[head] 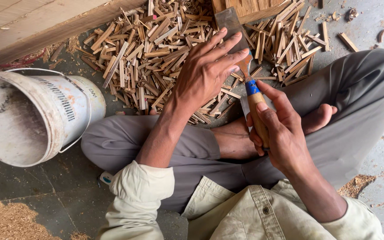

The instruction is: The person carves wood with a chisel, using their hands to remove wood shavings and holding a wooden block on the floor.

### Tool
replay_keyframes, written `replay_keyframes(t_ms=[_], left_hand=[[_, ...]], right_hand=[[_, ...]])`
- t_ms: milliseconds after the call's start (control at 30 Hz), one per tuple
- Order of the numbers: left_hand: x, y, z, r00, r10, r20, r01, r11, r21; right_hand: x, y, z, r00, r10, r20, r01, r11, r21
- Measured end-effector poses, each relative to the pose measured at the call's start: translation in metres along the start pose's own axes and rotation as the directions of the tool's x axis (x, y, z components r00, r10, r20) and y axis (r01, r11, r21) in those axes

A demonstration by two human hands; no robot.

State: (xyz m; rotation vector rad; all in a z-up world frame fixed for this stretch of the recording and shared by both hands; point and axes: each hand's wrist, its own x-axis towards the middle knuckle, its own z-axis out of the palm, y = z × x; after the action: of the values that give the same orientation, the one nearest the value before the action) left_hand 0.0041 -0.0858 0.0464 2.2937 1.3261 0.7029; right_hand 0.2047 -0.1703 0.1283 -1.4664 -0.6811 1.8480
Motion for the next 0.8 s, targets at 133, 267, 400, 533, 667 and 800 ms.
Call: replay_keyframes(t_ms=[133, 267, 400, 533, 667, 800], left_hand=[[-0.002, -0.008, 0.01, 1.0, 0.021, -0.007, -0.02, 0.998, 0.06], [0.008, -0.031, 0.023, 0.998, 0.046, -0.044, -0.044, 0.998, 0.035], [0.021, -0.059, 0.017, 0.998, 0.066, 0.022, -0.067, 0.997, 0.037], [0.019, -0.049, 0.027, 0.993, 0.076, -0.086, -0.064, 0.989, 0.136], [0.012, -0.028, 0.034, 0.996, 0.005, -0.089, 0.006, 0.993, 0.115], [0.002, -0.01, 0.031, 0.996, 0.016, -0.086, -0.004, 0.99, 0.143]], right_hand=[[0.003, -0.005, 0.004, 1.0, 0.012, 0.02, -0.012, 1.0, 0.006], [0.022, -0.007, 0.011, 1.0, -0.005, -0.019, 0.003, 0.994, -0.105], [0.043, 0.006, 0.018, 0.987, -0.162, 0.006, 0.162, 0.986, 0.042], [0.04, 0.019, 0.019, 0.974, -0.226, -0.012, 0.226, 0.974, 0.019], [0.025, 0.02, 0.004, 0.966, -0.257, 0.021, 0.257, 0.966, 0.001], [0.009, 0.017, -0.004, 0.981, -0.191, 0.03, 0.191, 0.981, -0.028]])
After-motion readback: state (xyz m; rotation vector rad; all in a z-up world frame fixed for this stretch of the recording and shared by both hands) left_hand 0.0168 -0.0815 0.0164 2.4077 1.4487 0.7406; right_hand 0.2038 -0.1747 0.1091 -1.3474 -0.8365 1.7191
